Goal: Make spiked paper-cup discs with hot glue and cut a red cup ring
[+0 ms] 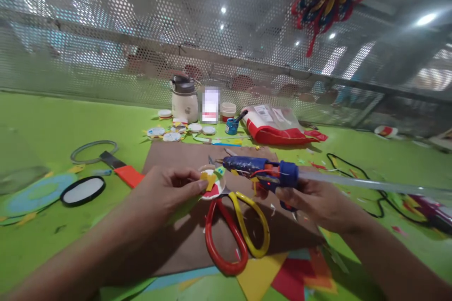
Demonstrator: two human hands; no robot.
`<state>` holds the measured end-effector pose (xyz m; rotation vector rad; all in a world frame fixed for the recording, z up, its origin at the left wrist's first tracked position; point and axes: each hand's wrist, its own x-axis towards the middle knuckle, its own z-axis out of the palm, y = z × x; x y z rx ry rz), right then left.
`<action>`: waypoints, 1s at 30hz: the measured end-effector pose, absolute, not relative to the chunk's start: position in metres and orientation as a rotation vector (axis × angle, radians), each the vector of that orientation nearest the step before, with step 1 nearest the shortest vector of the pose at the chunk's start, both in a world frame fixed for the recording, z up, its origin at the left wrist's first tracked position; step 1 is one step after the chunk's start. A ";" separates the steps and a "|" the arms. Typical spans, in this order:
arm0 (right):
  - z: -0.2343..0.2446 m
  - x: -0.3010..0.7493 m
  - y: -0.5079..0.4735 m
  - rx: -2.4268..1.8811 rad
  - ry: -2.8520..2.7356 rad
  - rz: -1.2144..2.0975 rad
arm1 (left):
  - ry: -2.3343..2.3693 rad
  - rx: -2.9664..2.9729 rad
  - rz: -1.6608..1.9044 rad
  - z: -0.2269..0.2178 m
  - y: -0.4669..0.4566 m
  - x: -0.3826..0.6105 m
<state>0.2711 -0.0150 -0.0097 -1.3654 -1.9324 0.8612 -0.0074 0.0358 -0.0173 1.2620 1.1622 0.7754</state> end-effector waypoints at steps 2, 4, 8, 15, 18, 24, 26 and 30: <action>-0.008 0.271 -0.015 -1.379 -1.951 0.838 | 1.141 1.270 0.759 -0.019 0.040 -0.010; -0.006 0.269 -0.015 -1.383 -1.991 0.821 | 1.110 1.287 0.781 -0.018 0.039 -0.010; 0.001 0.262 -0.015 -1.251 -2.061 0.803 | 1.112 1.256 0.925 -0.014 0.026 -0.004; 0.003 0.262 -0.016 -1.250 -2.077 0.770 | 1.123 1.384 0.813 -0.019 0.037 -0.013; -0.001 0.265 -0.017 -1.298 -2.105 0.731 | 1.098 1.480 0.764 -0.019 0.038 -0.017; -0.005 0.262 -0.016 -1.249 -2.134 0.739 | 1.100 1.533 0.781 -0.017 0.034 -0.015; -0.003 0.258 -0.016 -1.227 -2.136 0.742 | 1.106 1.546 0.785 -0.017 0.034 -0.014; 0.003 0.253 -0.015 -1.174 -2.143 0.724 | 1.121 1.532 0.797 -0.019 0.035 -0.014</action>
